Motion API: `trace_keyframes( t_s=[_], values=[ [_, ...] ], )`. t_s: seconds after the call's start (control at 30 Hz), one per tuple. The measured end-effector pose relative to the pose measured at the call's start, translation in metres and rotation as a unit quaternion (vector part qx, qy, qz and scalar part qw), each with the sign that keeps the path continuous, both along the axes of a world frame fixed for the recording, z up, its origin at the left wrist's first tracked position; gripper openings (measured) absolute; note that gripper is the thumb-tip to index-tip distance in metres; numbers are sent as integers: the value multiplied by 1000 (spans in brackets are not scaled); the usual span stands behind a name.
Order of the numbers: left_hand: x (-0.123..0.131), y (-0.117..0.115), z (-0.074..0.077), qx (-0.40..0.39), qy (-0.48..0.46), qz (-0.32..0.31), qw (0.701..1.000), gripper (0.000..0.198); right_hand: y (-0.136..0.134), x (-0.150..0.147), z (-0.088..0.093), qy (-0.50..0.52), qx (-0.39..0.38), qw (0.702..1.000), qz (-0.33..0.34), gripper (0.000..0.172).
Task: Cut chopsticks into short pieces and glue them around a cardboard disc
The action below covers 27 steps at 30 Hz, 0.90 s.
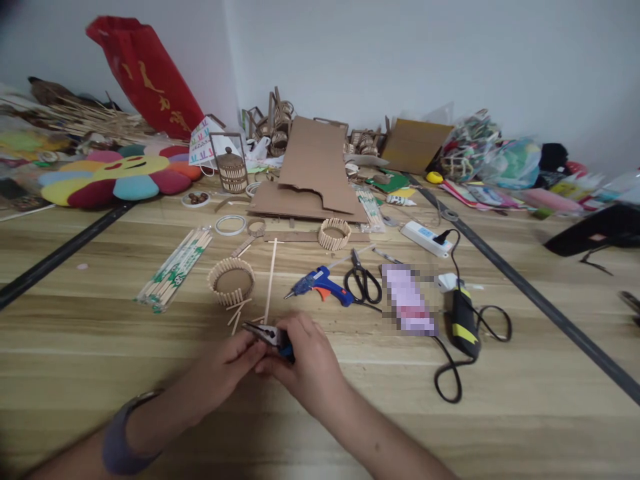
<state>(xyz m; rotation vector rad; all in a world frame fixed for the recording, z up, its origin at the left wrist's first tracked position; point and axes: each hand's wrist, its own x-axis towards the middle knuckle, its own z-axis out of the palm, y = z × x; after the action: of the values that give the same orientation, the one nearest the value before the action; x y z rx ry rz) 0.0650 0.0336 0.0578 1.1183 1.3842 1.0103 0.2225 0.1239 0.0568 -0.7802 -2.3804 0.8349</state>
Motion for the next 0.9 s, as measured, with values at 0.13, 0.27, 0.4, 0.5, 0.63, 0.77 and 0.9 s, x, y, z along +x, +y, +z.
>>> trace_keyframes(
  t_s=[0.13,0.27,0.4,0.5,0.63,0.77,0.9],
  values=[
    [2,-3,2,-15,-66,-49,997,46,7,1,10,50,-134,990,-14,23],
    [6,-7,5,-7,-4,-82,997,43,5,1,19,50,-237,970,20,25],
    [8,-10,5,18,73,-90,993,31,0,0,22,39,-269,962,37,31],
    [6,-9,8,21,90,-86,992,31,0,-1,22,39,-276,959,42,34],
    [1,-2,13,-21,22,-87,996,38,0,0,21,40,-265,963,38,37],
    [2,5,14,-78,-98,-74,989,40,1,1,18,48,-281,958,41,37],
    [5,9,19,-87,-109,-67,988,41,6,2,16,57,-247,967,29,33]
  ],
)
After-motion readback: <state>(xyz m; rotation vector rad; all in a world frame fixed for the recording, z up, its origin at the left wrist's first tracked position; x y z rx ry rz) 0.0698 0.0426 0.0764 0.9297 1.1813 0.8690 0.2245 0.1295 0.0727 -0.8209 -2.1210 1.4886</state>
